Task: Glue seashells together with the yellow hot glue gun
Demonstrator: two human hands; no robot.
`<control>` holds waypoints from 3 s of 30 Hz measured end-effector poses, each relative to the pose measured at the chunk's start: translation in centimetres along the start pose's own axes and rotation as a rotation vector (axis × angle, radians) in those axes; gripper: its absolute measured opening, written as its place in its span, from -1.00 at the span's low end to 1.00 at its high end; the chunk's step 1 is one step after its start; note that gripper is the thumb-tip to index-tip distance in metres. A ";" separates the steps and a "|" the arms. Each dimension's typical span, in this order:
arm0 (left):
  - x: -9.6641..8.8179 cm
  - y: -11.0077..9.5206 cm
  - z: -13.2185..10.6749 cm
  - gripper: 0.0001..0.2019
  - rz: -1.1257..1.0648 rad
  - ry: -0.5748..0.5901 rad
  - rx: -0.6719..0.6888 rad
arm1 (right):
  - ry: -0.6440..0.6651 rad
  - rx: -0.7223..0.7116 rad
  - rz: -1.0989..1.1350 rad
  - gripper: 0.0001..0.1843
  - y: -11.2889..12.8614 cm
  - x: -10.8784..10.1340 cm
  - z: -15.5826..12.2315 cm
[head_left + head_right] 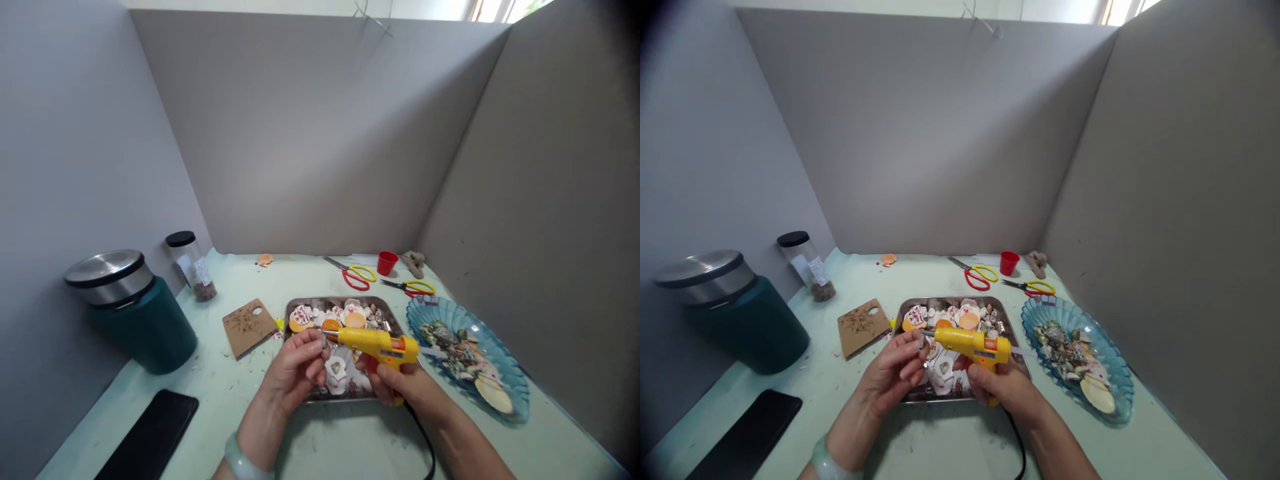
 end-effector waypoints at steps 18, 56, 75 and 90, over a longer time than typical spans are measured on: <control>-0.2 -0.2 0.0 -0.73 -0.018 -0.034 0.005 | 0.005 0.030 0.001 -0.40 0.2 0.0 -0.1; 3.1 2.3 1.9 -0.78 2.439 0.282 0.103 | -0.392 -0.016 0.323 -0.64 0.8 -1.7 0.6; 2.2 -0.6 1.6 -0.93 1.663 0.043 0.240 | -0.429 0.007 0.178 -0.63 1.1 -1.8 0.4; 0.8 1.0 -0.3 -0.74 0.303 -0.108 0.100 | -0.408 0.071 0.039 -0.69 2.8 2.1 1.2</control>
Point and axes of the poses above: each hand's wrist, its own z-axis towards the middle knuckle, its own x-axis out of the palm, y = z × x, the point moved 5 cm from there along z, towards the middle knuckle, and after that the axes turned 14 degrees about -z, right-handed, at the moved point
